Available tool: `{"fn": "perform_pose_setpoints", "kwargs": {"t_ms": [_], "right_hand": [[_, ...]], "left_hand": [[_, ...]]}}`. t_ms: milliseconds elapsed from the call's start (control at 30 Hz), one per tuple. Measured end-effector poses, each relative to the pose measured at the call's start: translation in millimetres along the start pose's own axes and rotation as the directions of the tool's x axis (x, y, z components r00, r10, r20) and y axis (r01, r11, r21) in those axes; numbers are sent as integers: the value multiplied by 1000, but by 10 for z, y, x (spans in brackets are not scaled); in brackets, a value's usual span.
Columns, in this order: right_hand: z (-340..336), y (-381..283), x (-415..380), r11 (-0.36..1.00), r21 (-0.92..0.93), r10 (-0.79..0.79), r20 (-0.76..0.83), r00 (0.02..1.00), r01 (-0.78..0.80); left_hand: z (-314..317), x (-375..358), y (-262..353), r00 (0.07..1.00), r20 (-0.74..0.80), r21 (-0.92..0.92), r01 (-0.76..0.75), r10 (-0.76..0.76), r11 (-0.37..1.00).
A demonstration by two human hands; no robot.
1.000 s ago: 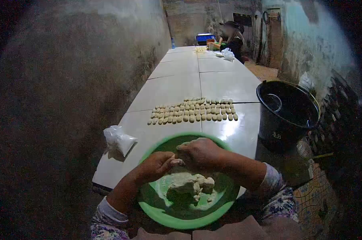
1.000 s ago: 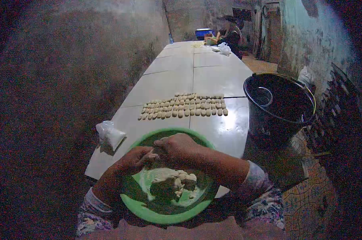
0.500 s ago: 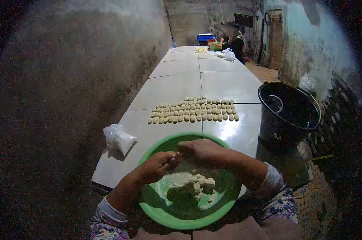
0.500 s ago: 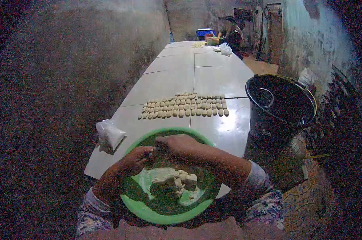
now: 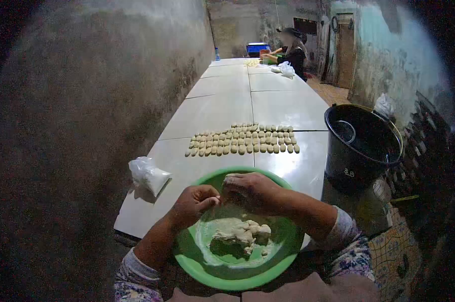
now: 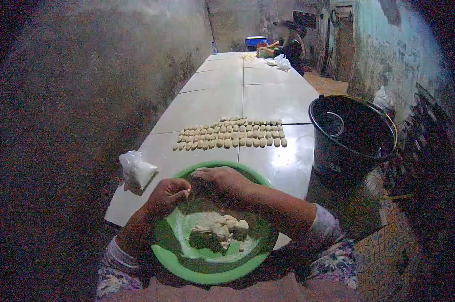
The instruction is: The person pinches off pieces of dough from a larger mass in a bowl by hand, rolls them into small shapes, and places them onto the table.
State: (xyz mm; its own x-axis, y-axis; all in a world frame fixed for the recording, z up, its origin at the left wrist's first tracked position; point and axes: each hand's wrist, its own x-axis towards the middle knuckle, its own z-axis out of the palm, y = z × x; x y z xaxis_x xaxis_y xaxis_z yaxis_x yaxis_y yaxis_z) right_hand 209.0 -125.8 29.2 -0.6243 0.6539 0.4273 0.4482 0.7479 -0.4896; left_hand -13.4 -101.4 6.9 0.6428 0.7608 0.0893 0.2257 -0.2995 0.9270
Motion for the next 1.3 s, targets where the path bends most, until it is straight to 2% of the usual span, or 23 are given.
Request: {"fn": "perform_pose_setpoints", "kwargs": {"t_ms": [67,100,167,233,300,367,400,433,500,533,567,633,767,800,867,900,967,1000,1067,1167,1200,1233,1300], "right_hand": [[10,-5,7,999,-31,-14,-20,1000,13],[43,35,8,996,-40,-77,-51,996,75],[90,69,9,989,-49,-140,-82,987,137],[117,74,1,998,-42,-54,2,999,54],[97,55,-15,995,-26,-100,13,995,101],[102,22,-12,989,-27,-146,-3,989,146],[78,-9,-8,989,-27,-146,-5,989,146],[43,-46,-2,990,6,-142,-5,990,142],[21,-60,-4,989,40,-139,-6,990,139],[26,-53,-5,996,9,-89,40,995,88],[34,-45,-6,999,-23,-36,86,996,38],[86,-2,-15,998,-10,-63,65,996,64],[76,78,-39,991,-25,-129,21,991,130],[70,36,-38,991,-26,-129,21,991,130],[61,-84,-29,957,-158,-259,-78,963,244],[62,-87,-25,957,-158,-260,-78,963,245],[62,-91,-24,966,-197,-154,79,985,166],[54,-91,-28,966,-197,-153,78,985,166],[23,-81,-38,996,-47,-82,3,997,82],[-34,-61,-46,998,-60,10,22,1000,-9],[-17,-92,-55,994,-109,-11,-70,997,3],[-8,-91,-35,994,-109,-11,-69,998,3],[4,-78,3,958,-235,196,123,973,-163]], "left_hand": [[19,4,-19,999,-43,40,-16,18,999],[30,9,-26,996,-86,80,-32,39,996],[38,20,-50,997,-69,102,36,-29,994],[78,66,-18,977,54,147,-213,207,966],[85,32,-35,971,85,153,-235,225,960],[53,69,-218,986,70,170,-161,151,972],[50,75,-160,976,91,261,-214,197,941],[56,56,-109,976,92,262,-214,197,941],[65,32,-38,992,81,152,-104,93,983],[79,38,-89,983,88,144,-176,164,974],[65,43,-100,983,87,145,-175,164,974],[13,47,-118,983,112,141,-161,146,977],[97,60,-265,965,213,-173,-119,155,978],[126,52,-176,965,212,-174,-120,157,977],[170,4,71,987,158,-62,9,1,998],[165,12,23,988,157,-62,10,0,998],[143,58,-158,970,233,110,-96,68,989],[109,73,-215,970,234,110,-96,68,989],[38,78,-295,972,225,235,-128,75,964],[48,48,-163,984,171,187,-76,44,979],[69,33,-159,979,156,228,-166,132,959],[68,28,-146,979,155,227,-166,133,960],[59,33,-113,977,209,355,-112,38,928]]}}
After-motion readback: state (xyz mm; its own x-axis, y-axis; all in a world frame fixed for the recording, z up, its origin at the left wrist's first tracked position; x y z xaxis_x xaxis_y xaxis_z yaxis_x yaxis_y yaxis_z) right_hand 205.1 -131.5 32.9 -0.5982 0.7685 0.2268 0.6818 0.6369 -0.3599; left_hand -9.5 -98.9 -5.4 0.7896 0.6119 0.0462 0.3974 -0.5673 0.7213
